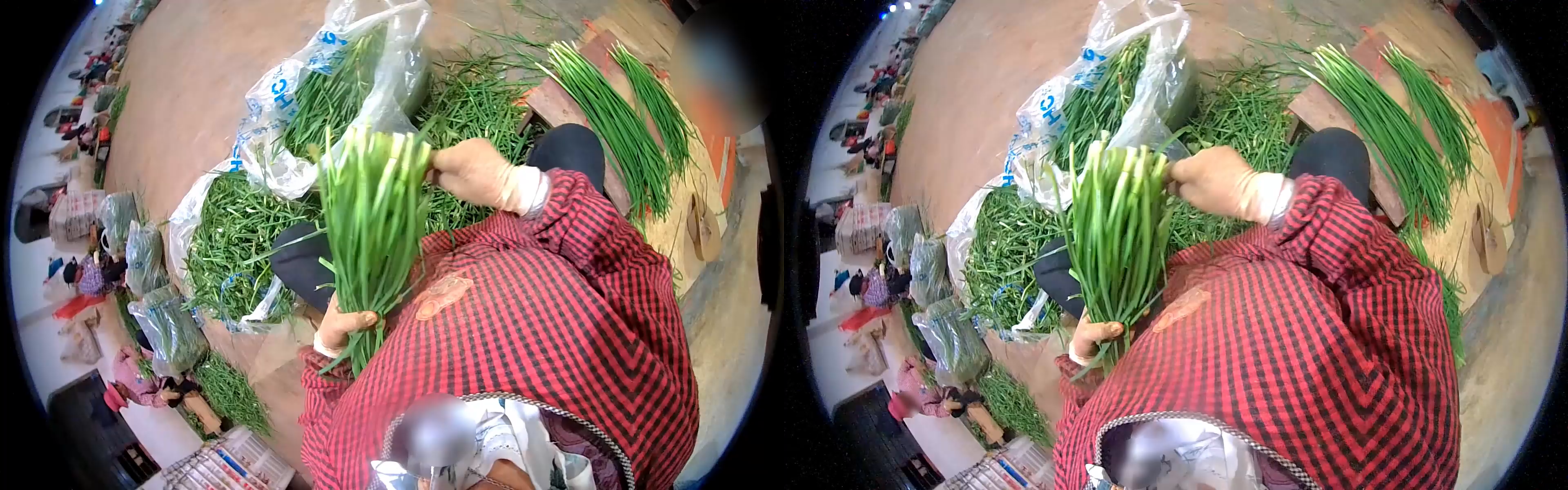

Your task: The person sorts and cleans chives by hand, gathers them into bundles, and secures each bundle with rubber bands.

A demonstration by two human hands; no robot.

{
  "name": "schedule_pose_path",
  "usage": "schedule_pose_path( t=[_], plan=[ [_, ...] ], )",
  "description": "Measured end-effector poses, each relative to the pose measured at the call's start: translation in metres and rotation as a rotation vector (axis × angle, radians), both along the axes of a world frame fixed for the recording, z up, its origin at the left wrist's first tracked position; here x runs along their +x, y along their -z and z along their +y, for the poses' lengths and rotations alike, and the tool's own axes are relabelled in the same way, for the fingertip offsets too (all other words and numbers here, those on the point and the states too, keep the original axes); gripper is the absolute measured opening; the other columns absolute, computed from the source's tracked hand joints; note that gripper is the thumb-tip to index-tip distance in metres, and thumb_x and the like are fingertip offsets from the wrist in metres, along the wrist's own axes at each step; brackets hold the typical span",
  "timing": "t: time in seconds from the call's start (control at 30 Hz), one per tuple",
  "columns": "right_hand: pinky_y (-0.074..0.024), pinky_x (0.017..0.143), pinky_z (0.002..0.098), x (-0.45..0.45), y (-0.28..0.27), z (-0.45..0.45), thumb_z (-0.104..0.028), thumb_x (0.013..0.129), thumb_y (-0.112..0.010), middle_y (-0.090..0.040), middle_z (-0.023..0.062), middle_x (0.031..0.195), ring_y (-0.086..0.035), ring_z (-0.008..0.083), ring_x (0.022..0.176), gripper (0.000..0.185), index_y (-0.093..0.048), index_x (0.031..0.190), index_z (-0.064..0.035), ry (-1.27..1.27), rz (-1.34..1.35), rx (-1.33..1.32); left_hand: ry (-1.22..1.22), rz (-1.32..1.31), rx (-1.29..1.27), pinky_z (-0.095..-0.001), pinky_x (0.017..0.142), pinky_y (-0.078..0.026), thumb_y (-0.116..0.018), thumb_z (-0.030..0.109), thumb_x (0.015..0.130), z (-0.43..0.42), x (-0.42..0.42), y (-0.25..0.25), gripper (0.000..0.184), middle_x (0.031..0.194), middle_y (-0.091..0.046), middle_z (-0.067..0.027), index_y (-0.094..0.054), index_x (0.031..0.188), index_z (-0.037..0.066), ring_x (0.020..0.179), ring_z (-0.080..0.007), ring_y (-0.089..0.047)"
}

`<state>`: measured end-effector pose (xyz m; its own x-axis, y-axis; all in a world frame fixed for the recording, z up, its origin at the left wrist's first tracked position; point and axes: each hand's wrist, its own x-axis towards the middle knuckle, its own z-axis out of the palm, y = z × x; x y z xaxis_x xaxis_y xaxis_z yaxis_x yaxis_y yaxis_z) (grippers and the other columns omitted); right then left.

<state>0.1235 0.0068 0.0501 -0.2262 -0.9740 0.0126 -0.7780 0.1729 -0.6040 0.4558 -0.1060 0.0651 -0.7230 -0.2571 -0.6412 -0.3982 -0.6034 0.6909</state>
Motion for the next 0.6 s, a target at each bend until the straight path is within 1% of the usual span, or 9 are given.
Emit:
schedule_pose_path(
  t=[0.1,0.17,0.2,0.23,0.3,0.33,0.37,0.43,0.6],
  plan=[
    [-0.0526,0.071,0.04,-0.037,0.022,0.009,-0.033,0.088,-0.058,-0.067,0.015,0.077,-0.067,0.0285,0.073,0.027,-0.07,0.098,-0.0109,0.251,-0.173,-0.069,0.063,0.042,-0.129,-0.0293,0.077,-0.051,-0.07,-0.001,0.071,0.004,-0.004,-0.013,0.054,0.103,-0.067,-0.0131,-0.055,0.122,-0.002,0.088,-0.0195,-0.065],
    [-0.0514,0.07,0.0335,-0.073,0.035,0.014,-0.032,0.09,-0.062,-0.068,0.0122,0.078,-0.066,0.0205,0.073,0.03,-0.069,0.104,-0.0063,0.234,-0.21,0.268,0.067,0.017,-0.173,-0.0275,0.074,-0.051,-0.07,-0.002,0.071,0.007,-0.003,-0.015,0.049,0.099,-0.067,-0.0099,-0.057,0.118,-0.002,0.084,-0.0167,-0.064],
    [-0.0507,0.078,0.0317,-0.072,0.032,0.016,-0.04,0.095,-0.057,-0.07,0.0082,0.094,-0.065,0.0169,0.091,0.043,-0.065,0.116,-0.0035,0.163,-0.403,0.261,0.079,-0.012,-0.221,-0.0258,0.071,-0.05,-0.071,-0.003,0.072,0.008,-0.004,-0.015,0.044,0.095,-0.067,-0.0067,-0.059,0.114,-0.001,0.079,-0.0139,-0.063],
    [-0.0482,0.088,0.0299,-0.063,0.032,0.018,-0.046,0.098,-0.05,-0.067,0.005,0.112,-0.06,0.0143,0.107,0.052,-0.059,0.126,-0.0036,0.222,-0.876,0.292,0.092,-0.042,-0.268,-0.0241,0.068,-0.05,-0.071,-0.004,0.072,0.009,-0.005,-0.014,0.039,0.09,-0.067,-0.0035,-0.061,0.11,-0.001,0.074,-0.0111,-0.063],
    [-0.0466,0.092,0.029,-0.046,0.03,0.015,-0.047,0.1,-0.047,-0.062,0.0038,0.122,-0.057,0.0138,0.113,0.055,-0.054,0.132,-0.0038,0.225,-1.379,0.239,0.108,-0.037,-0.317,-0.0251,0.071,-0.05,-0.071,-0.005,0.072,0.011,-0.01,-0.011,0.045,0.094,-0.067,-0.0039,-0.058,0.114,-0.001,0.079,-0.0114,-0.063],
    [-0.046,0.093,0.0275,-0.037,0.026,0.007,-0.047,0.1,-0.045,-0.063,0.0037,0.121,-0.058,0.0135,0.112,0.053,-0.056,0.13,-0.0042,0.051,-1.416,0.112,0.13,-0.033,-0.371,-0.0261,0.075,-0.05,-0.07,-0.006,0.071,0.013,-0.013,-0.009,0.05,0.098,-0.067,-0.0043,-0.055,0.119,-0.001,0.083,-0.0117,-0.063],
    [-0.0463,0.088,0.0245,-0.028,0.016,0.004,-0.041,0.1,-0.049,-0.064,0.0006,0.113,-0.059,0.01,0.103,0.047,-0.058,0.126,-0.0036,0.113,-1.346,0.01,0.153,-0.03,-0.426,-0.0271,0.079,-0.05,-0.07,-0.007,0.071,0.015,-0.017,-0.008,0.055,0.103,-0.067,-0.0047,-0.052,0.123,-0.001,0.087,-0.012,-0.062],
    [-0.046,0.081,0.0221,-0.026,0.015,-0.011,-0.033,0.099,-0.054,-0.065,-0.0019,0.101,-0.058,0.007,0.091,0.037,-0.062,0.119,-0.0026,0.145,-0.956,-0.068,0.118,-0.038,-0.359,-0.0279,0.084,-0.049,-0.07,-0.008,0.07,0.018,-0.018,-0.009,0.064,0.108,-0.066,-0.0055,-0.047,0.129,0.0,0.093,-0.0127,-0.062],
    [-0.0458,0.063,0.0204,-0.035,0.001,-0.001,-0.023,0.095,-0.06,-0.064,-0.0016,0.084,-0.057,0.0049,0.071,0.022,-0.067,0.101,-0.0038,0.15,-0.997,-0.025,0.165,-0.045,-0.57,-0.027,0.088,-0.048,-0.066,-0.01,0.068,0.02,-0.017,-0.018,0.068,0.112,-0.065,-0.0049,-0.048,0.133,0.0,0.098,-0.0125,-0.061]
  ],
)
